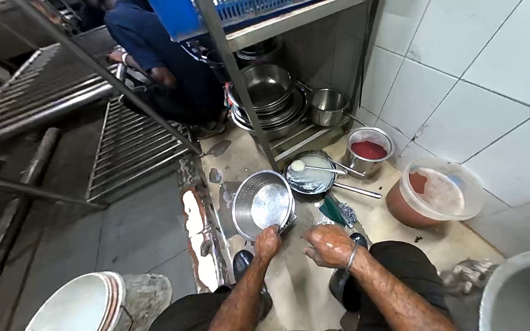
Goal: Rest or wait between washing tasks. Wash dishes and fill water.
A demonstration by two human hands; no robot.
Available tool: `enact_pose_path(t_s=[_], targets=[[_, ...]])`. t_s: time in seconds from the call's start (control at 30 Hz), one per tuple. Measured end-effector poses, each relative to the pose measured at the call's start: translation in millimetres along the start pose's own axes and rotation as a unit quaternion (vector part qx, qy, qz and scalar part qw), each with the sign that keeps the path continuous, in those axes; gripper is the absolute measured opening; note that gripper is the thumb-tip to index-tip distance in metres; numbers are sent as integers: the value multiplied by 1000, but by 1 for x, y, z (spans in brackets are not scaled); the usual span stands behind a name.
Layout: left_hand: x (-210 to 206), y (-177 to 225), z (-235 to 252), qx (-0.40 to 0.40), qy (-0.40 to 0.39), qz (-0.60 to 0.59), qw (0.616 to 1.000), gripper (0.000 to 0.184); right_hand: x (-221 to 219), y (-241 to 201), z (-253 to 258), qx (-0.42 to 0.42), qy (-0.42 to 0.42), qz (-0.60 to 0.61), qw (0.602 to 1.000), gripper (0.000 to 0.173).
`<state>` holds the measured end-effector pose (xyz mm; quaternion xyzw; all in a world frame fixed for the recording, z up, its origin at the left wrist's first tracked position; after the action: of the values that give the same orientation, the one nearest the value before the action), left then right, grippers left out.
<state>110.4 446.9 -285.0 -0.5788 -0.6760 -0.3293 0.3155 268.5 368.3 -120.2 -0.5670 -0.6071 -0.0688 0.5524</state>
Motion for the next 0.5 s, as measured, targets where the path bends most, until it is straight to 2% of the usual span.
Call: enact_pose_path(t_s=[0.13, 0.2, 0.27, 0.4, 0.5], targets=[[54, 7, -15, -12, 90, -106, 990, 33, 8, 9, -6, -6, 20, 3, 1000, 40], [90, 3, -25, -32, 168, -186, 968, 33, 9, 4, -6, 9, 23, 10, 1000, 40], [117, -11, -41, -21, 210, -266, 940, 32, 9, -1, -9, 21, 23, 18, 999, 39], [149, -46, -70, 17, 256, -427, 867, 28, 14, -2, -14, 25, 34, 22, 999, 40], [165, -54, -91, 1, 243, -500, 831, 28, 21, -2, -17, 23, 55, 24, 998, 39]])
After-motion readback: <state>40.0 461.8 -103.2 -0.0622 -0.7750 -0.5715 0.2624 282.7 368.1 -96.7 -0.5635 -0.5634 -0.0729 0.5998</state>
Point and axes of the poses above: each hand's wrist, its own z-axis towards the middle knuckle, its own x-axis out of the back of the hand, y = z × x, the point moved 10 cm from there along z, towards the middle knuckle, and after that the axes turned 8 degrees about x, right-handed, at the moved point
